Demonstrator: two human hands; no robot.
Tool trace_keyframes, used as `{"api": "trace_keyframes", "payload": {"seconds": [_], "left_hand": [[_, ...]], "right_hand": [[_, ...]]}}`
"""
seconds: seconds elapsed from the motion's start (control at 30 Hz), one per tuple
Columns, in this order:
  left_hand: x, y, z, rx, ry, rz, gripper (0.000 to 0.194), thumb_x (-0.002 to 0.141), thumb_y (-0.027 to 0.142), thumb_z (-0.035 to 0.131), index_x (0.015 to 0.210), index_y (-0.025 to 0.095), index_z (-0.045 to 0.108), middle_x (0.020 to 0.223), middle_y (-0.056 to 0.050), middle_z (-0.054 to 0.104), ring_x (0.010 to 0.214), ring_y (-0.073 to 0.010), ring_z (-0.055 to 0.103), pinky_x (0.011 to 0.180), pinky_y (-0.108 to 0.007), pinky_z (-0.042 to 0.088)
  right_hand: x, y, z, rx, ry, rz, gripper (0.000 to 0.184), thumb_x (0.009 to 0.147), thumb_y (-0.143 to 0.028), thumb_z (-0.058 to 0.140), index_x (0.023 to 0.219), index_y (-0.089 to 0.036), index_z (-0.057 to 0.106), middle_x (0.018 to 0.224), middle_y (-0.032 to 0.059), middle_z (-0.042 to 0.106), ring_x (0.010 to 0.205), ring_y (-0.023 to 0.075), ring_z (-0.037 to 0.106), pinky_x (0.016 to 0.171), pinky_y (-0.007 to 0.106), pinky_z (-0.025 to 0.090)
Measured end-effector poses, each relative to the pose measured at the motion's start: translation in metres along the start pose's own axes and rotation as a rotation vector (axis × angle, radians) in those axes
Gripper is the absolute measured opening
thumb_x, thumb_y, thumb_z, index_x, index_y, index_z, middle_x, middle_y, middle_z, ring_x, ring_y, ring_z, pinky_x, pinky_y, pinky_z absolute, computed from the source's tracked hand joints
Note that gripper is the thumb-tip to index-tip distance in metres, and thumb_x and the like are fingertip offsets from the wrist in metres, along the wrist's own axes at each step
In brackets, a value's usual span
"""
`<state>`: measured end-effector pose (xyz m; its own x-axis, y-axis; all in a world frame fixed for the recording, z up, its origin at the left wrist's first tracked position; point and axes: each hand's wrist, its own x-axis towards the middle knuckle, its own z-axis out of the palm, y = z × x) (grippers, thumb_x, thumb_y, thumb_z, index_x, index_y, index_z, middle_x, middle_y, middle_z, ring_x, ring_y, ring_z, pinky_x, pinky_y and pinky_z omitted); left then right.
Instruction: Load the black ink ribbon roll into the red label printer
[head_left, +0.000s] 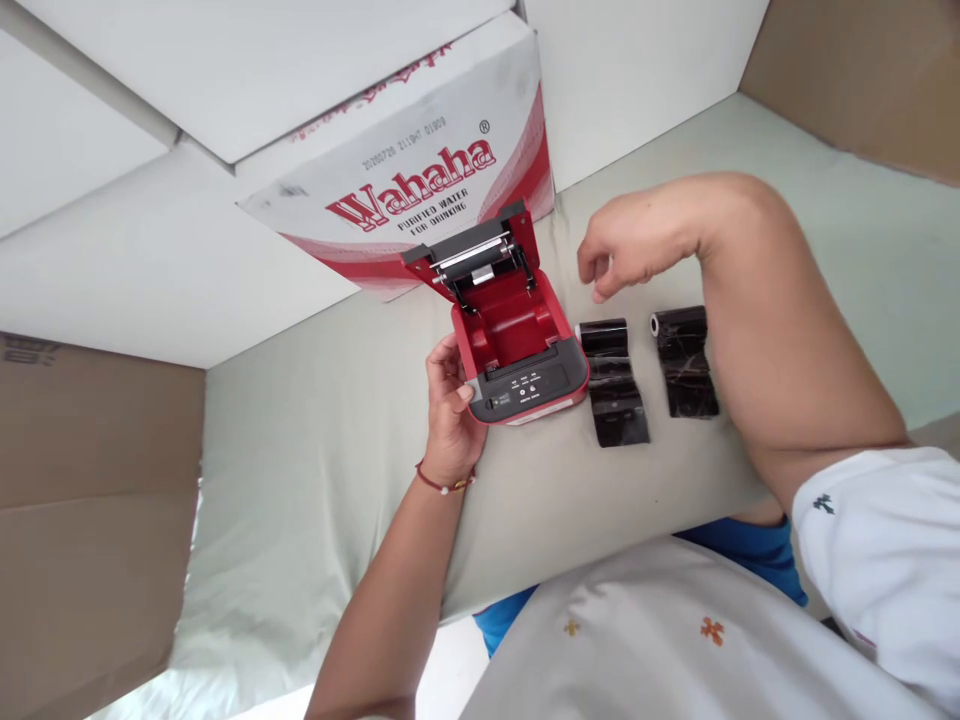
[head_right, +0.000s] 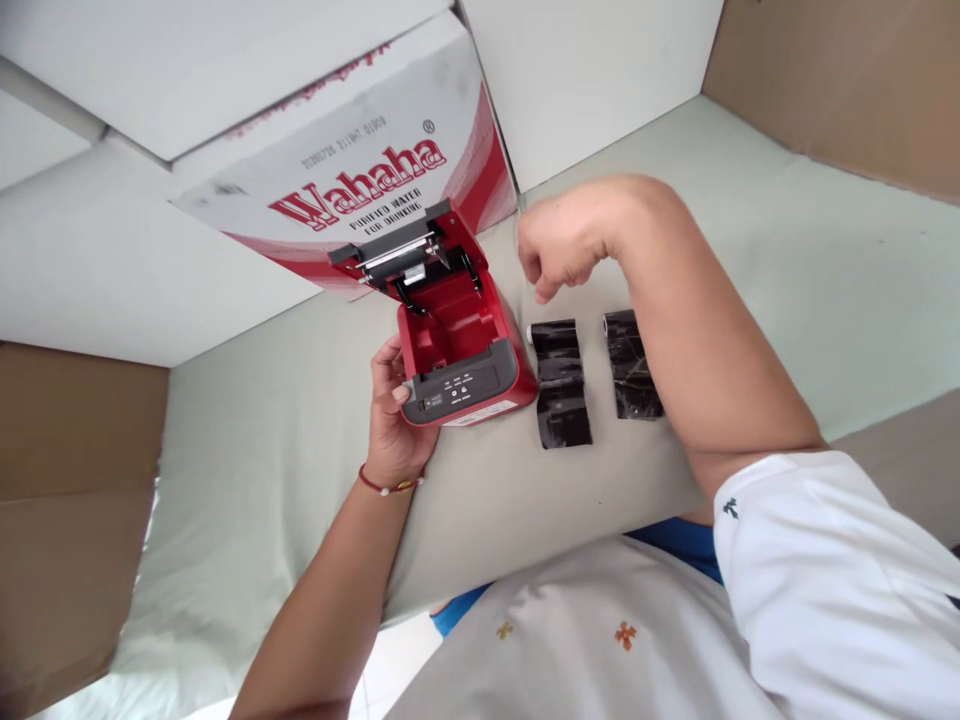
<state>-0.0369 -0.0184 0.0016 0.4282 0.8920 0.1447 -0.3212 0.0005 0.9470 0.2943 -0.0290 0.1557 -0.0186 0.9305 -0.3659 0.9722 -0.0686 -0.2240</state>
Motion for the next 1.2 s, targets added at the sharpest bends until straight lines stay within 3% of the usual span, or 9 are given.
{"api": "trace_keyframes", "payload": {"seconds": [0.2, 0.33, 0.43, 0.53, 0.6, 0.67, 0.83, 1.0, 1.2], "left_hand": [[0.001, 0.0, 0.001, -0.022, 0.001, -0.007, 0.072, 0.082, 0.065, 0.1, 0.144, 0.039, 0.074, 0.153, -0.004, 0.066, 0.141, -0.0262, 0.065, 0.117, -0.038, 0.059], [0.001, 0.0, 0.002, -0.036, 0.01, -0.009, 0.071, 0.082, 0.063, 0.101, 0.143, 0.039, 0.075, 0.152, -0.003, 0.067, 0.14, -0.025, 0.066, 0.116, -0.036, 0.059], [0.002, -0.001, 0.001, -0.032, 0.006, -0.007, 0.07, 0.082, 0.063, 0.1, 0.142, 0.038, 0.074, 0.153, -0.003, 0.067, 0.139, -0.0266, 0.066, 0.114, -0.038, 0.059], [0.003, -0.003, 0.0, -0.04, -0.002, -0.006, 0.07, 0.082, 0.064, 0.099, 0.142, 0.038, 0.072, 0.156, -0.004, 0.066, 0.142, -0.0287, 0.065, 0.117, -0.042, 0.057], [0.003, -0.003, 0.0, -0.039, 0.002, 0.0, 0.072, 0.081, 0.065, 0.099, 0.141, 0.037, 0.071, 0.156, -0.004, 0.065, 0.144, -0.0299, 0.065, 0.12, -0.043, 0.056], [0.003, -0.003, 0.001, -0.026, 0.01, 0.001, 0.072, 0.082, 0.064, 0.099, 0.142, 0.037, 0.071, 0.154, -0.005, 0.066, 0.144, -0.03, 0.065, 0.12, -0.043, 0.055], [0.001, -0.002, 0.005, -0.011, 0.019, 0.023, 0.069, 0.084, 0.065, 0.096, 0.141, 0.036, 0.072, 0.153, -0.005, 0.067, 0.143, -0.0305, 0.065, 0.121, -0.045, 0.055], [0.0, -0.002, 0.006, -0.024, 0.021, 0.011, 0.069, 0.083, 0.063, 0.097, 0.142, 0.037, 0.072, 0.156, -0.005, 0.067, 0.147, -0.031, 0.063, 0.125, -0.046, 0.053], [-0.006, -0.005, 0.012, 0.077, 0.091, 0.158, 0.067, 0.091, 0.072, 0.087, 0.146, 0.039, 0.071, 0.163, -0.006, 0.062, 0.164, -0.0365, 0.052, 0.138, -0.054, 0.046]], "right_hand": [[-0.005, 0.07, 0.004, -0.067, -0.156, 0.099, 0.042, 0.102, -0.055, 0.083, 0.115, -0.016, 0.09, 0.116, 0.011, 0.086, 0.096, 0.0236, 0.077, 0.086, 0.036, 0.053], [-0.023, 0.073, 0.034, -0.062, -0.296, 0.068, 0.033, 0.094, -0.043, 0.09, 0.117, -0.019, 0.092, 0.115, 0.0081, 0.087, 0.09, 0.0191, 0.073, 0.081, 0.033, 0.049], [-0.051, 0.057, 0.043, 0.003, -0.288, 0.014, 0.033, 0.107, -0.041, 0.072, 0.114, -0.018, 0.095, 0.106, 0.0066, 0.087, 0.087, 0.0153, 0.071, 0.079, 0.034, 0.047], [-0.083, 0.04, 0.025, 0.142, -0.322, 0.007, 0.052, 0.118, -0.04, 0.049, 0.119, -0.017, 0.095, 0.103, 0.0032, 0.088, 0.09, 0.0109, 0.071, 0.081, 0.036, 0.044], [-0.097, 0.026, 0.003, 0.207, -0.419, -0.026, 0.034, 0.11, -0.032, 0.07, 0.133, -0.019, 0.092, 0.112, 0.0021, 0.089, 0.09, 0.0084, 0.07, 0.081, 0.034, 0.043], [-0.101, 0.006, -0.016, 0.241, -0.456, -0.149, 0.044, 0.097, -0.023, 0.089, 0.141, -0.021, 0.089, 0.123, 0.0042, 0.089, 0.093, 0.0083, 0.07, 0.082, 0.031, 0.043], [-0.07, -0.065, -0.019, 0.175, -0.16, -0.469, 0.032, 0.107, -0.021, 0.08, 0.138, -0.023, 0.088, 0.123, 0.0022, 0.088, 0.093, 0.013, 0.071, 0.083, 0.027, 0.047], [-0.033, -0.112, 0.007, 0.018, 0.063, -0.331, 0.035, 0.104, -0.016, 0.07, 0.135, -0.019, 0.086, 0.128, 0.0117, 0.086, 0.106, 0.0244, 0.075, 0.082, 0.034, 0.046], [-0.013, -0.125, 0.026, -0.132, 0.123, -0.113, 0.047, 0.103, -0.011, 0.055, 0.137, -0.022, 0.086, 0.131, 0.0144, 0.087, 0.108, 0.029, 0.078, 0.075, 0.035, 0.041]]}}
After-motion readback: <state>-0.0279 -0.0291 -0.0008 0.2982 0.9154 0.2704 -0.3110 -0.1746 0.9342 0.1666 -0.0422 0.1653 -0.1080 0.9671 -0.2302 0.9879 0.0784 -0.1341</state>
